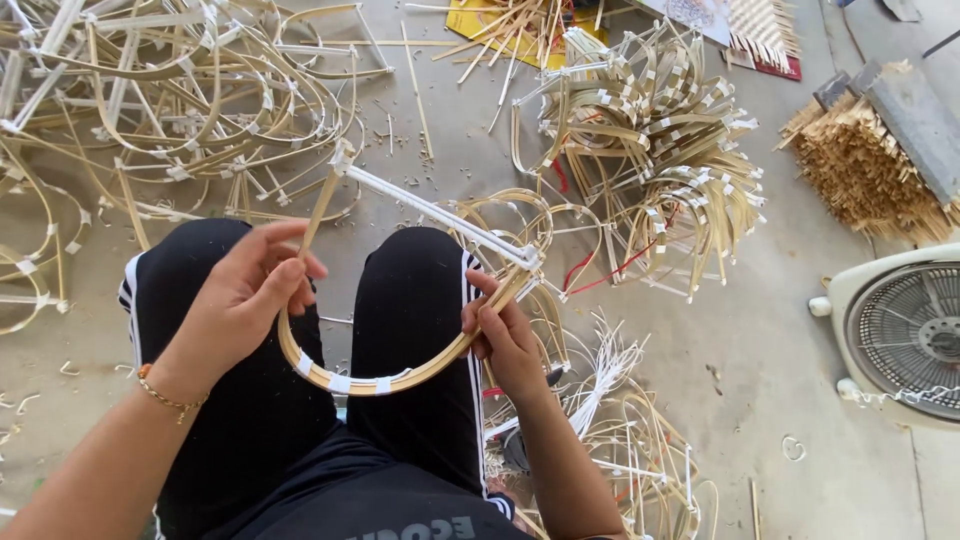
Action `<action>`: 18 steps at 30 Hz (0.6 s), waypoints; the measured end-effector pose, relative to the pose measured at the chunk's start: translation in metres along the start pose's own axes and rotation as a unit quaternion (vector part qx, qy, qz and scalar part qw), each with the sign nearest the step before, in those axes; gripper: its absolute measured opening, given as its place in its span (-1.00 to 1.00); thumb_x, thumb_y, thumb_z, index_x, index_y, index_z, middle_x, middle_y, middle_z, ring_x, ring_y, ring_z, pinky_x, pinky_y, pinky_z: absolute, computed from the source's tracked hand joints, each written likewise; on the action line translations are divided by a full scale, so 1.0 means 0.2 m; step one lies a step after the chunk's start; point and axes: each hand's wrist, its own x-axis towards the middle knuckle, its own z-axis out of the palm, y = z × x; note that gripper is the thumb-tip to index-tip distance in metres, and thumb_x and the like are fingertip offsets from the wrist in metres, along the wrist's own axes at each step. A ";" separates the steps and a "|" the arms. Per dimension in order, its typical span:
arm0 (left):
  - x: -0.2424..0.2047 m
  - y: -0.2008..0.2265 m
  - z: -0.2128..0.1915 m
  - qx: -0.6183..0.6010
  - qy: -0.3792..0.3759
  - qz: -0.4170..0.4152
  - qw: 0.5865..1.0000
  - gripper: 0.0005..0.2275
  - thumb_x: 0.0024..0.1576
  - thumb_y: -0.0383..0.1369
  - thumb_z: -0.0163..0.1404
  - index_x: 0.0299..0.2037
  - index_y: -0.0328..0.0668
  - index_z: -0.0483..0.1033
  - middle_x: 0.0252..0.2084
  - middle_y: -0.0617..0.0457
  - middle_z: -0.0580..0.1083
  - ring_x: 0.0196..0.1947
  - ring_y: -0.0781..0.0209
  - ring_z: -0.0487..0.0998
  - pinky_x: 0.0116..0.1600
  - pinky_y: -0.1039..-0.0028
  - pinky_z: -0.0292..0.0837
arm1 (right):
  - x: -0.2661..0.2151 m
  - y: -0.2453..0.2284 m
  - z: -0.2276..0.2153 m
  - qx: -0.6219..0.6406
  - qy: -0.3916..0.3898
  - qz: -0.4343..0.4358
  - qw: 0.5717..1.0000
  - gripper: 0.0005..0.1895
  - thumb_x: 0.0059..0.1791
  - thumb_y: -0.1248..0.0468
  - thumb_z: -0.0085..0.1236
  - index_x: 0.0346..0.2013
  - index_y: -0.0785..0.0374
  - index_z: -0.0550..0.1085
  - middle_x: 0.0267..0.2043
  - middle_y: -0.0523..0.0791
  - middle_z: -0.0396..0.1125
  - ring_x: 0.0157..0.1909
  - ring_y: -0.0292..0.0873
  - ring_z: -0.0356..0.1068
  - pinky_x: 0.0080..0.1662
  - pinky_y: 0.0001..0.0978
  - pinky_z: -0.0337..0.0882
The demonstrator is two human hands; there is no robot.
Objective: The recorder is assembling and trimming bamboo or wood frame components using handheld shears.
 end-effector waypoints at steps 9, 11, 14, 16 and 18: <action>0.13 0.23 0.11 0.348 0.124 0.061 0.927 -0.46 0.21 -0.40 0.01 0.43 -0.07 0.17 -0.39 -0.09 0.51 -0.44 0.17 0.56 -0.26 0.35 0.48 | -0.12 -0.03 0.09 -0.061 -0.031 -0.026 0.997 -0.56 0.11 0.30 0.02 0.29 0.33 0.30 -0.29 -0.14 0.32 -0.42 -0.34 0.34 -0.35 -0.56 0.35; 0.20 0.18 0.16 0.339 0.124 0.052 0.931 -0.49 0.25 -0.42 -0.04 0.43 -0.10 0.14 -0.37 -0.10 0.49 -0.42 0.13 0.56 -0.27 0.32 0.48 | -0.19 -0.01 0.11 -0.062 -0.051 -0.036 0.996 -0.56 0.12 0.32 0.04 0.29 0.34 0.29 -0.28 -0.13 0.32 -0.39 -0.34 0.34 -0.34 -0.55 0.36; 0.26 0.04 0.18 0.328 0.123 0.051 0.935 -0.52 0.28 -0.45 -0.11 0.42 -0.14 0.12 -0.36 -0.12 0.49 -0.39 0.07 0.55 -0.24 0.30 0.47 | -0.28 0.04 0.14 -0.041 -0.080 -0.033 0.995 -0.56 0.13 0.33 0.05 0.30 0.35 0.28 -0.25 -0.10 0.34 -0.38 -0.32 0.34 -0.31 -0.52 0.38; 0.33 -0.02 0.15 0.324 0.111 0.065 0.937 -0.53 0.28 -0.47 -0.12 0.42 -0.15 0.14 -0.37 -0.12 0.50 -0.38 0.06 0.55 -0.20 0.30 0.47 | -0.29 0.14 0.10 -0.023 -0.082 -0.024 0.996 -0.54 0.12 0.33 0.05 0.31 0.35 0.27 -0.24 -0.09 0.35 -0.39 -0.31 0.34 -0.31 -0.51 0.38; 0.33 -0.08 0.17 0.292 0.116 0.098 0.944 -0.53 0.25 -0.52 -0.17 0.42 -0.19 0.18 -0.35 -0.05 0.54 -0.34 0.15 0.61 -0.13 0.38 0.50 | -0.39 0.28 -0.04 -0.096 -0.041 -0.024 0.994 -0.48 0.12 0.31 0.03 0.36 0.36 0.22 -0.12 -0.04 0.38 -0.25 -0.23 0.36 -0.18 -0.44 0.43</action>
